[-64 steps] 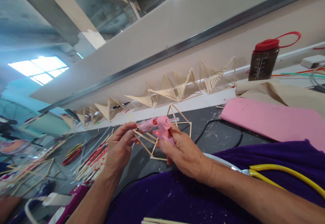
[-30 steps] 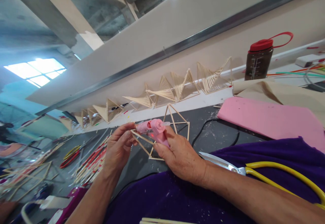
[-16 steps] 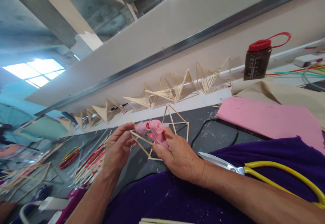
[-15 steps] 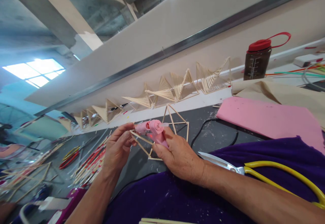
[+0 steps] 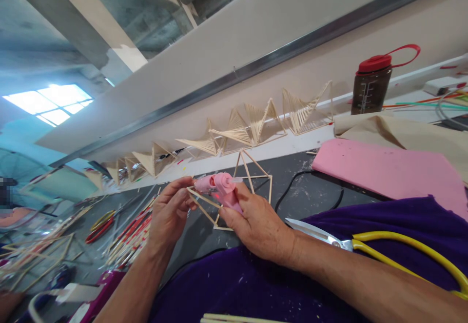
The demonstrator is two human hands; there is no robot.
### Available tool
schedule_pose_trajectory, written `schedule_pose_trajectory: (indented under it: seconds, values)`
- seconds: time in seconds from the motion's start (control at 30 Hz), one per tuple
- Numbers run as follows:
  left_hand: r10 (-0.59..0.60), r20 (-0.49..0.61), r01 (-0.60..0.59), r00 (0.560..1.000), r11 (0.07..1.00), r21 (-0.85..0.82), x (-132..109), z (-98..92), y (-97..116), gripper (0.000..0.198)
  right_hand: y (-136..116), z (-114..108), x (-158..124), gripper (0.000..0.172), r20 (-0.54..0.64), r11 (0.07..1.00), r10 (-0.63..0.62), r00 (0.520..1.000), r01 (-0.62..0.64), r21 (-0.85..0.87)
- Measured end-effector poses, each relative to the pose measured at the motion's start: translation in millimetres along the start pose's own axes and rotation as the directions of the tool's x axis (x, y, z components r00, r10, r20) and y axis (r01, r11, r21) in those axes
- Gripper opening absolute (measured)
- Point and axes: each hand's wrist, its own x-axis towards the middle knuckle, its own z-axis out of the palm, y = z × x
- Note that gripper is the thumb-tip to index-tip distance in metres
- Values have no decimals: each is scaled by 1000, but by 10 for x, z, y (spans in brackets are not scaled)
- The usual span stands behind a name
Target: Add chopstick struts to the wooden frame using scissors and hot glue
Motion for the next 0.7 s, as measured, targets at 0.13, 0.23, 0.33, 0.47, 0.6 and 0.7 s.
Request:
schedule_pose_trajectory:
  seconds: [0.13, 0.23, 0.33, 0.47, 0.6, 0.7]
  values:
    - [-2, 1, 2, 1000, 1000, -3, -8, -4, -2, 22, 8, -2, -1, 18, -8, 1000, 5, 1000, -5, -1]
    - [1, 4, -1, 1000, 1000, -1, -8, 0, -1, 22, 13, -1, -11, 17, -9, 1000, 3, 1000, -3, 4]
    - [5, 7, -5, 1000, 1000, 2, -4, 3, 0, 22, 11, -1, -17, 16, 0, 1000, -2, 1000, 2, 8]
    - [8, 5, -8, 1000, 1000, 1, -2, 4, 3, 22, 0, -15, -9, 17, -6, 1000, -7, 1000, 8, 14]
    - [-3, 0, 3, 1000, 1000, 2, -4, 6, 6, 23, -19, -38, 5, 16, -51, 999, -24, 998, 26, 41]
    - [-5, -13, 5, 1000, 1000, 4, -4, 2, 4, 24, -23, -38, 12, 17, -85, 998, -34, 996, 38, 45]
